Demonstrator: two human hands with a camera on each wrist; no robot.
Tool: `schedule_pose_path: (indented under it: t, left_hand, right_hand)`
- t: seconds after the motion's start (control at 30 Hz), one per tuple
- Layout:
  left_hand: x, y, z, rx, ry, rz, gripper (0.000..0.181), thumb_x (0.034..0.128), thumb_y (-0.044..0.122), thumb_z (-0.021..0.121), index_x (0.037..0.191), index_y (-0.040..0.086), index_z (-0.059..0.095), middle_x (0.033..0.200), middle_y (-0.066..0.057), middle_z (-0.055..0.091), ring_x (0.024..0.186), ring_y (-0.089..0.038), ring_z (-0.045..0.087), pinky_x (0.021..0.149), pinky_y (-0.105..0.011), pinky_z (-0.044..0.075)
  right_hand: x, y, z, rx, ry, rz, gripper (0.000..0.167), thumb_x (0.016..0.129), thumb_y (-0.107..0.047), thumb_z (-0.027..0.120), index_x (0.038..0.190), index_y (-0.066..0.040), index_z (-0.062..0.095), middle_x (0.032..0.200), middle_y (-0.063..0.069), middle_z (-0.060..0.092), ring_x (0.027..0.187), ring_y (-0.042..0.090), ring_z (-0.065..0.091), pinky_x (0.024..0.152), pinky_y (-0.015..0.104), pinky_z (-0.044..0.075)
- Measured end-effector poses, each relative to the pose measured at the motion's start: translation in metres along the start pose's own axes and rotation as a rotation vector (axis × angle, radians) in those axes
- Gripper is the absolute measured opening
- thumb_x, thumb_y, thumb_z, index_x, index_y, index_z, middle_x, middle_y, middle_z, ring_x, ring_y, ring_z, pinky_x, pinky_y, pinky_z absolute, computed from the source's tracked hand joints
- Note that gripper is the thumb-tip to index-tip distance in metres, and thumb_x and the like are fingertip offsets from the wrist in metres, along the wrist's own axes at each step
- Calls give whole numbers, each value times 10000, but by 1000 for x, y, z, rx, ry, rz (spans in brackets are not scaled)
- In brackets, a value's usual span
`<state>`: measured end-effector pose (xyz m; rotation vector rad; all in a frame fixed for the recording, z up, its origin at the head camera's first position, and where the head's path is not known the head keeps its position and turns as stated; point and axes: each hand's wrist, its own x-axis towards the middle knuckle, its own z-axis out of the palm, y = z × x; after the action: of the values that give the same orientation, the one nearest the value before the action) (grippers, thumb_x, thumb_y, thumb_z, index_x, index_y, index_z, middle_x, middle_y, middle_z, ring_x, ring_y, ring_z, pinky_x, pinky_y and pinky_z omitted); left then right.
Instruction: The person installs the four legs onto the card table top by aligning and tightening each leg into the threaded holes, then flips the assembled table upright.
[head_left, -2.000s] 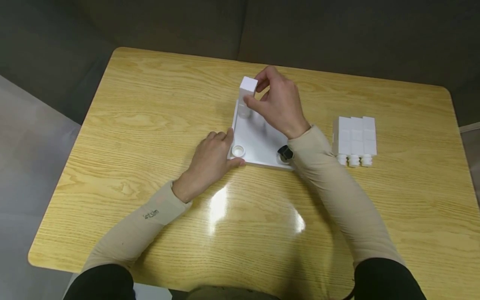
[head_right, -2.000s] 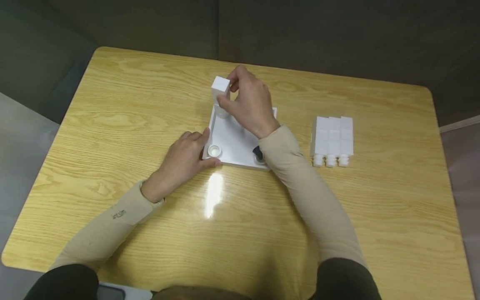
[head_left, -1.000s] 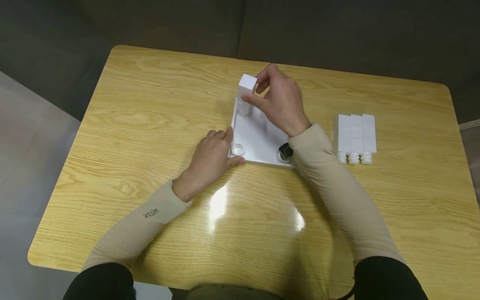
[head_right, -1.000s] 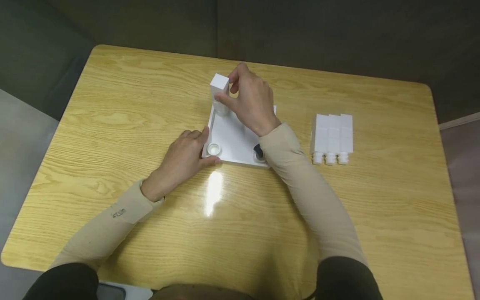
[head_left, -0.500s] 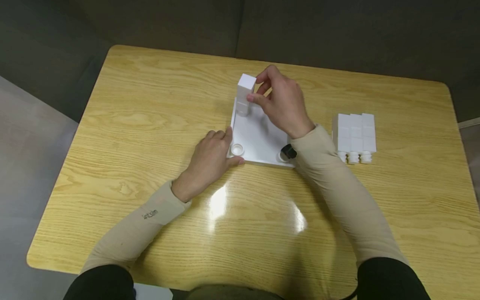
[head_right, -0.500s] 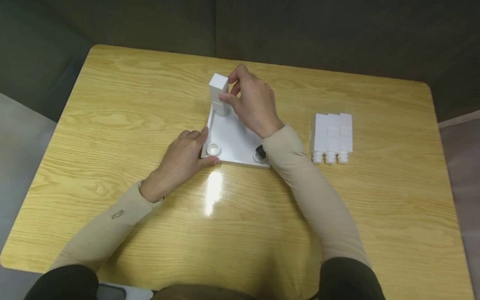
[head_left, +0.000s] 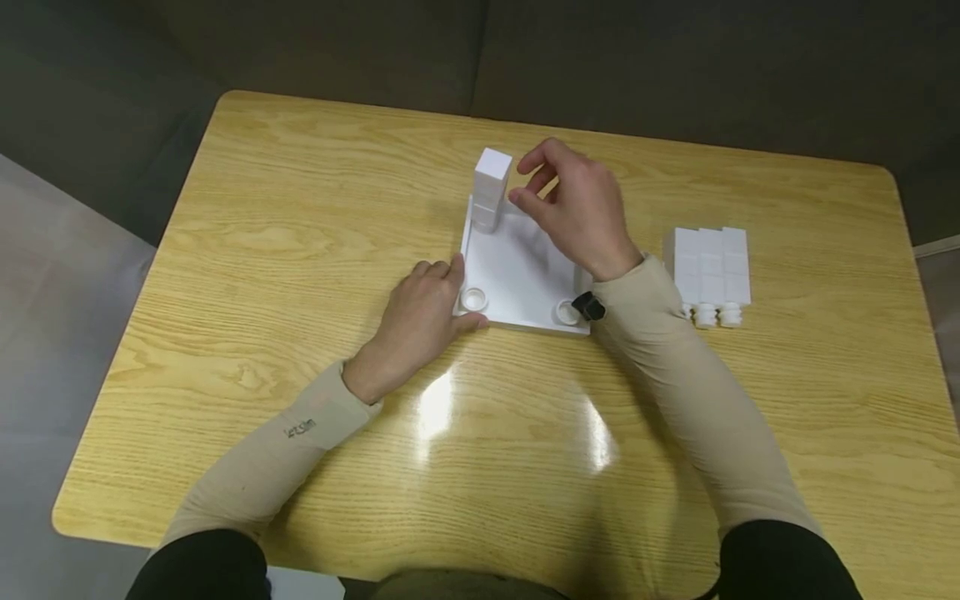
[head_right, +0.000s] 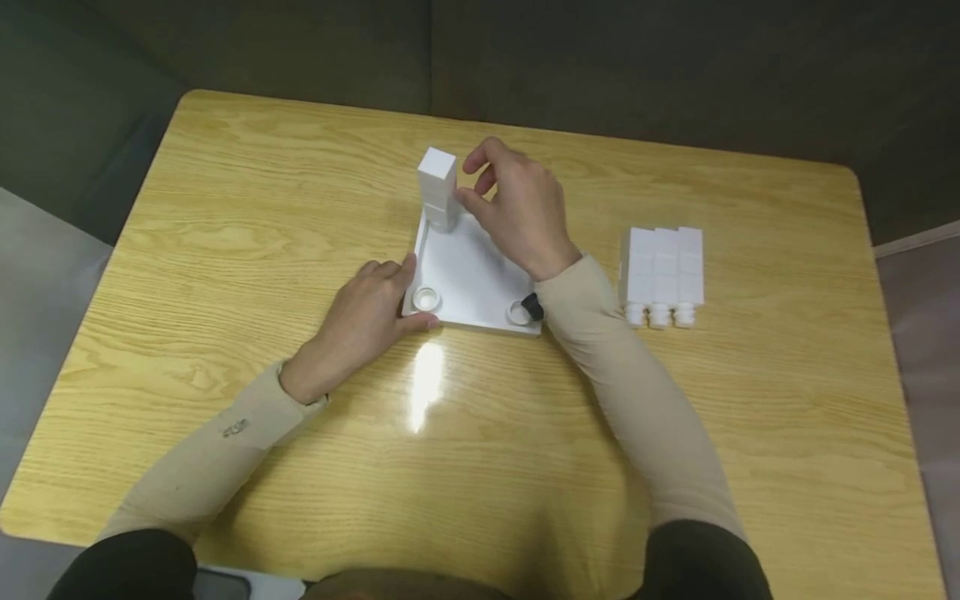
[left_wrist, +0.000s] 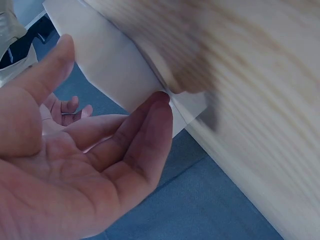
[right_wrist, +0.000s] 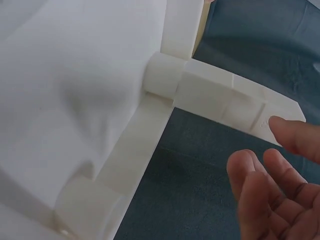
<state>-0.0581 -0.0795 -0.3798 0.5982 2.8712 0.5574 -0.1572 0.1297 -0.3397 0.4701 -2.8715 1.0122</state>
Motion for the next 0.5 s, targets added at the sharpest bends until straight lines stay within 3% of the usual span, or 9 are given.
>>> schedule_pose_path:
  t: [0.5]
  left_hand:
    - [1, 0, 0, -10, 10, 8, 923, 920, 404, 876, 1498, -205, 493, 1238, -301, 717, 1061, -384, 684, 935, -459, 598]
  right_hand:
    - [-5, 17, -15, -34, 22, 22, 294, 1023, -196, 796, 1266, -47, 724, 1004, 132, 760, 840, 301, 718, 781, 408, 498]
